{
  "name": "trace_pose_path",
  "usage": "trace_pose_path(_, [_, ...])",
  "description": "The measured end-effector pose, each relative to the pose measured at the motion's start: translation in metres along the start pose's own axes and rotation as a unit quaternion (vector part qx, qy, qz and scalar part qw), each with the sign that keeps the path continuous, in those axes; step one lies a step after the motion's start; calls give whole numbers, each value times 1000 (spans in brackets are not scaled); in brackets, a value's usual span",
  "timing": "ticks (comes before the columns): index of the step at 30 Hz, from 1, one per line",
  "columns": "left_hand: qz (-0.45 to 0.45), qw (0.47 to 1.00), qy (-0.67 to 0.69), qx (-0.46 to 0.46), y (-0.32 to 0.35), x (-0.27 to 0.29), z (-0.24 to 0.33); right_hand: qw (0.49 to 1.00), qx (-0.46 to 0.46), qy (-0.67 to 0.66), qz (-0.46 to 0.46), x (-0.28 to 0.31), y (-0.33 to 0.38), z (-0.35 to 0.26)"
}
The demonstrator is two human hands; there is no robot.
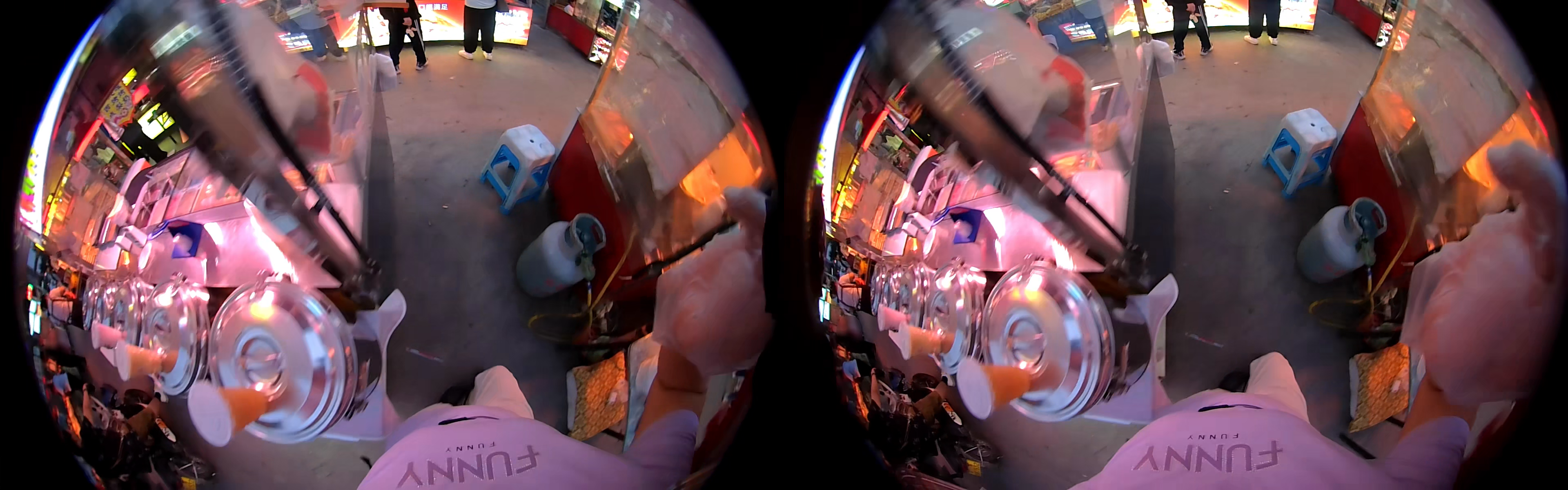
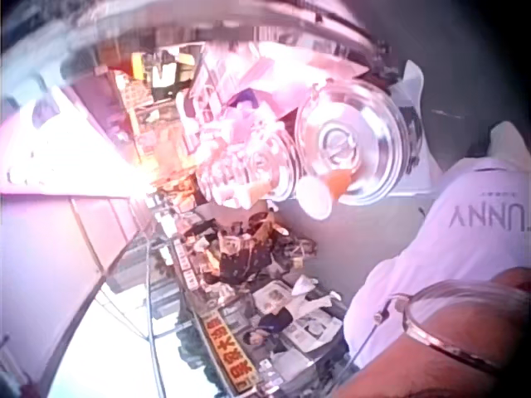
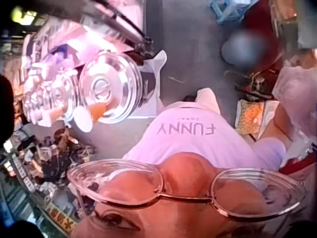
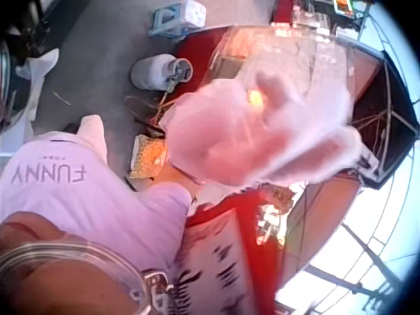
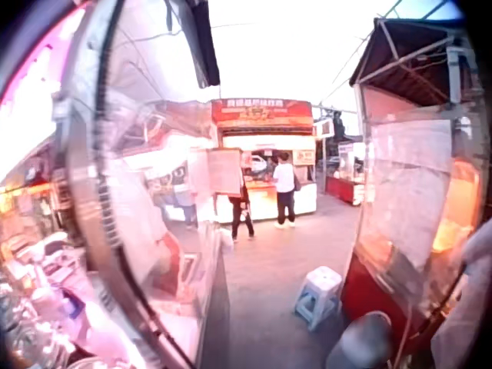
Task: The person walks through a night market and stops at a dessert stall. They open a container, then use a spoon to scoop a white base, black beans, and various diced fruits into a plastic bag, layering the ingredients and sealing the bag.
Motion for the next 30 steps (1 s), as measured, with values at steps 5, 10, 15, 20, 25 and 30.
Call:
trace_pose_path(5, [-129,986,-71,-79,-3,-126,169,948,-155,-139,-240,-120,96,39])
trace_pose_path(10, [-138,985,-80,-62,-17,-181,305,920,-132,-327,-171,-270,209,93])
trace_pose_path(15, [-105,994,-28,-15,-7,-174,419,778,-256,-455,-350,-414,303,159])
trace_pose_path(20, [-91,994,-3,53,-10,-184,491,636,-136,-570,-502,-559,316,160])
trace_pose_path(25, [-137,984,-62,93,-61,-213,576,620,103,-684,-371,-696,293,128])
trace_pose_path(30, [-154,981,-108,43,-169,-209,744,498,106,-772,-381,-826,271,139])
Point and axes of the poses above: each hand's wrist, its own y-axis away from the middle knuckle, its own x-axis out of the back of the hand, z = x × y, the point moved 4 cm from there along -y, towards the middle knuckle, and after that the axes turned 5 degrees about z, right-handed, at the moved point
